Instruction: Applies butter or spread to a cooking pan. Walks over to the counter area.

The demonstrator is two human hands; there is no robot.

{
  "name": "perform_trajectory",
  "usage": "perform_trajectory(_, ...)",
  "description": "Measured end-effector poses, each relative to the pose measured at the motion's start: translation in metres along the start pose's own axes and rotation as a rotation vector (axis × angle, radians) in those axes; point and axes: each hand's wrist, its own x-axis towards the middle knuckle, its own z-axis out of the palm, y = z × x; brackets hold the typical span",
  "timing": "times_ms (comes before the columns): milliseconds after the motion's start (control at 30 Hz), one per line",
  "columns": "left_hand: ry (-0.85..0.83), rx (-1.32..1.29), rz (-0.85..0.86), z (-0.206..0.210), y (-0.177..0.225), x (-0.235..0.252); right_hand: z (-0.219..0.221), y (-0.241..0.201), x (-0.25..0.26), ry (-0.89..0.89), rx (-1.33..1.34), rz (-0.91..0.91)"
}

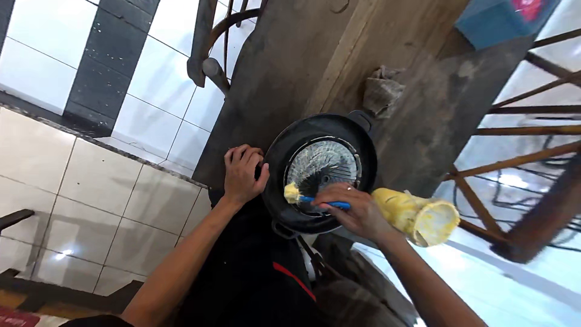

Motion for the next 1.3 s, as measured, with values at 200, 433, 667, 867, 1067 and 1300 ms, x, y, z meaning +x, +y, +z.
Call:
perform_trajectory(200, 0.005, -0.002, 0.002, 0.001, 0.0, 0.002, -0.013, 0.012, -0.018, 0.709, -0.218, 0.457)
perform_trajectory(433, 0.017, 0.017, 0.032, 0.002, -0.003, 0.001, 0.053, -0.034, -0.029, 0.264, -0.279, -0.031)
perform_trajectory(667, 0.004, 0.04, 0.04, 0.003, -0.004, 0.0, 0.031, -0.002, -0.034, 0.815, -0.564, 0.495)
perform_trajectory(867, 0.022, 0.052, 0.048, 0.002, -0.001, 0.004, 0.063, -0.032, -0.037, 0.485, -0.188, 0.087)
perform_trajectory(1067, 0.011, 0.069, 0.055, 0.002, 0.001, 0.003, 0.026, 0.029, -0.022, 1.134, 0.063, 0.548)
perform_trajectory(1300, 0.011, 0.069, 0.051, 0.002, -0.001, 0.002, 0.062, 0.005, -0.063, 1.081, -0.564, 0.609)
